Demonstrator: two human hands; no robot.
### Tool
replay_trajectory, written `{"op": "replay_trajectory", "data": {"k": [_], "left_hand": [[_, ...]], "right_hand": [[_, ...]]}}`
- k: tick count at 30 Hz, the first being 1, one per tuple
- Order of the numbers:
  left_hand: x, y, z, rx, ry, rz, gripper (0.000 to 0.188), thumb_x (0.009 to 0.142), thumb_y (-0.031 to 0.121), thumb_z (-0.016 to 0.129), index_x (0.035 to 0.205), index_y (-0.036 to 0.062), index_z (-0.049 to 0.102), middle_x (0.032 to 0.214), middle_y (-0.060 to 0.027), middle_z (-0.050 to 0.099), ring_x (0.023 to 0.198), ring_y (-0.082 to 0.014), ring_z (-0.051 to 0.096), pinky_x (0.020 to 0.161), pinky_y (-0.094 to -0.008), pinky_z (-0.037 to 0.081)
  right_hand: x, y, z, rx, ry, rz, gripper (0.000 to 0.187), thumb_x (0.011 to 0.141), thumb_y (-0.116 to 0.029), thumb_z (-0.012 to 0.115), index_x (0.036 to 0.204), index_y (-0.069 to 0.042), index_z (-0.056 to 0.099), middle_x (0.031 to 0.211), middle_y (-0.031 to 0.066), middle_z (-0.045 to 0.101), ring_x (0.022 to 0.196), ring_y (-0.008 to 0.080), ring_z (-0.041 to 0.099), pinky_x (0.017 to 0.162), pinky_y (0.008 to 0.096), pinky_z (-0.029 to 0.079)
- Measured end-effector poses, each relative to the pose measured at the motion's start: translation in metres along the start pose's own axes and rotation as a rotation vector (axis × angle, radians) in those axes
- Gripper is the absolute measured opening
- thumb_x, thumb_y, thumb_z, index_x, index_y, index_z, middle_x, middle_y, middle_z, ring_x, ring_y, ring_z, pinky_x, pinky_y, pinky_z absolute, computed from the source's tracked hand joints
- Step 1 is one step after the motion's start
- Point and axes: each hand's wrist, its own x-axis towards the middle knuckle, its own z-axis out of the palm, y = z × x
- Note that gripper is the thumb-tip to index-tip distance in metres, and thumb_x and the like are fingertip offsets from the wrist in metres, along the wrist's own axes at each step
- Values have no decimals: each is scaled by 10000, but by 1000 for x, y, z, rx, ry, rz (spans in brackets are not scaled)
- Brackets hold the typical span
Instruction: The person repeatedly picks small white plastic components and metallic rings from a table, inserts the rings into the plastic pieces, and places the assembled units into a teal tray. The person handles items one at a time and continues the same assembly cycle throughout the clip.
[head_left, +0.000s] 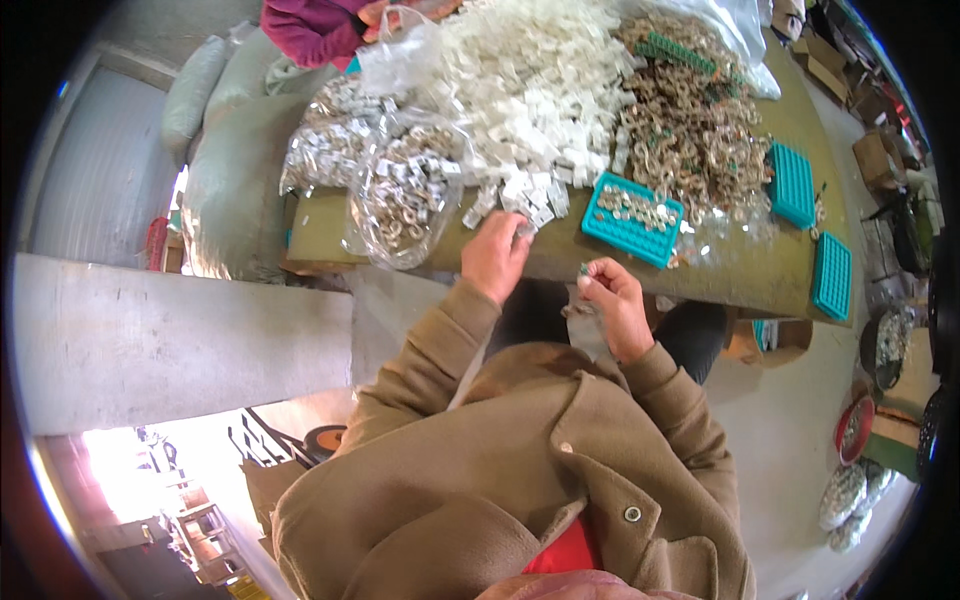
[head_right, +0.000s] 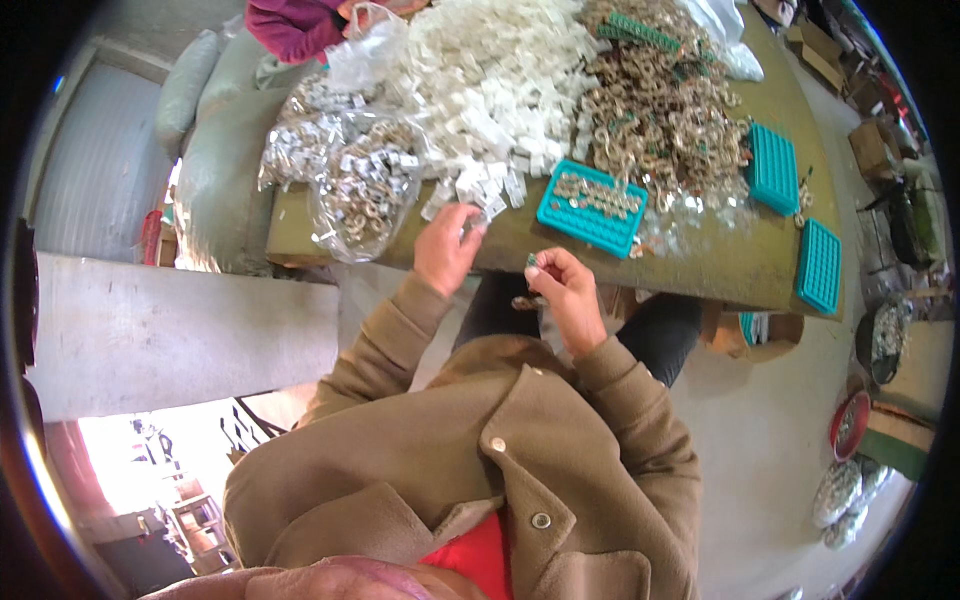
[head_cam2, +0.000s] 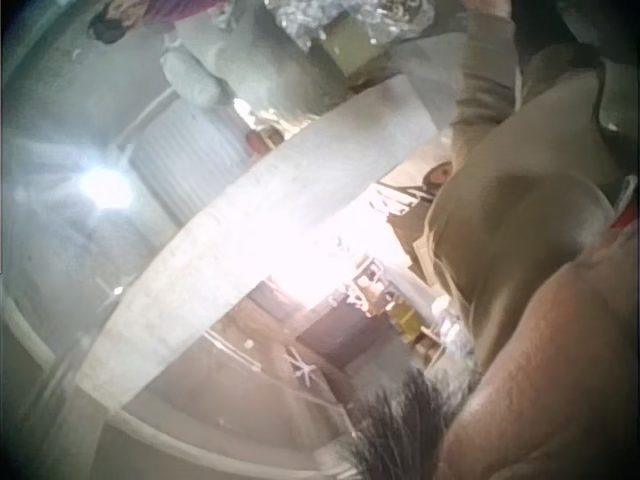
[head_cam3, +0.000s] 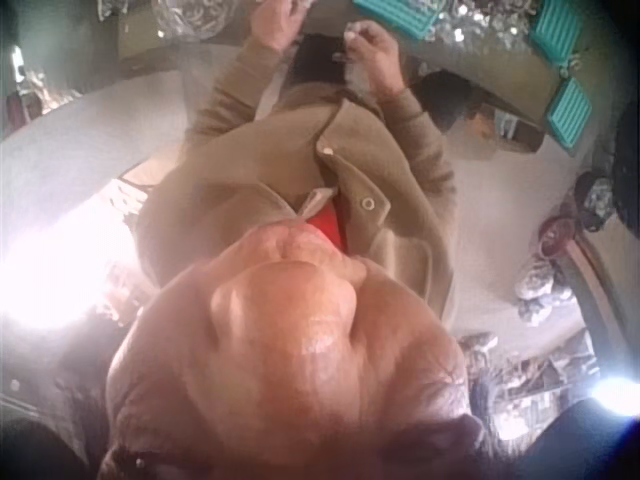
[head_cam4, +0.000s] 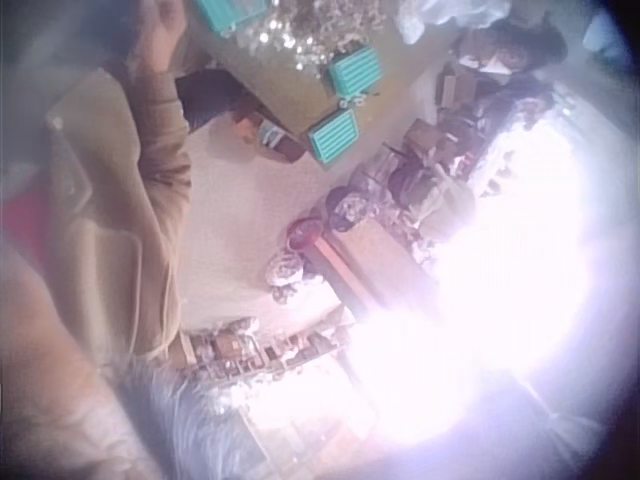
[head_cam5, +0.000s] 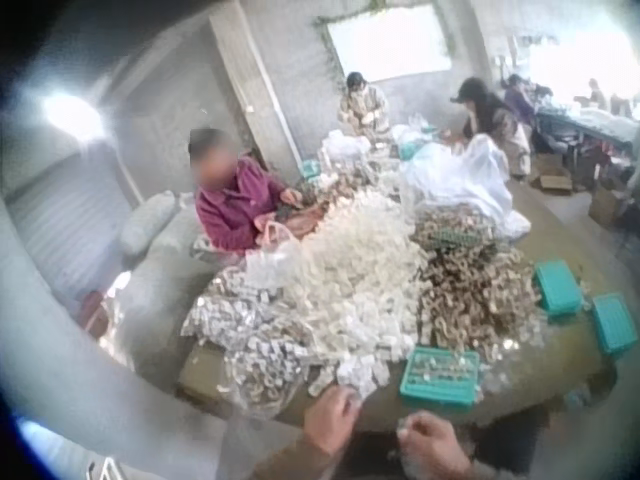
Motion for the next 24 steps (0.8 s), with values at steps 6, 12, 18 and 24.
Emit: {"op": "replay_trajectory", "data": {"k": [6, 12, 18, 24], "left_hand": [[-9, 29, 5, -785, -260, -428, 393, 855, 104, 710, 1210, -8, 582, 993, -47, 664, 876, -101, 603, 739, -268, 504], [-17, 59, 0, -1041, -453, -557, 292, 911, 157, 677, 1164, 17, 638, 920, -11, 658, 746, -44, 592, 638, -189, 477], [-20, 53, 10, -1260, -450, -795, 284, 937, 174, 644, 1198, 61, 632, 989, 4, 674, 826, -50, 632, 616, -161, 496], [-25, 47, 18, -1445, -379, -741, 289, 946, 139, 623, 1224, 59, 603, 1039, -12, 673, 901, -87, 653, 679, -211, 541]], "right_hand": [[9, -5, 7, 118, -32, -140, 39, 927, -69, 580, 941, -65, 544, 828, -17, 555, 725, 72, 516, 679, 229, 422], [11, 4, 0, -64, 100, -184, 26, 926, -52, 588, 939, -42, 568, 824, -24, 567, 686, 37, 497, 596, 203, 409], [10, 8, -4, -418, 156, -299, 40, 905, -18, 599, 944, -12, 590, 784, -26, 571, 679, 33, 512, 565, 206, 401], [2, -5, -3, 144, 22, -103, 34, 929, -77, 597, 939, -47, 607, 769, -18, 585, 625, 51, 519, 564, 209, 408]]}}
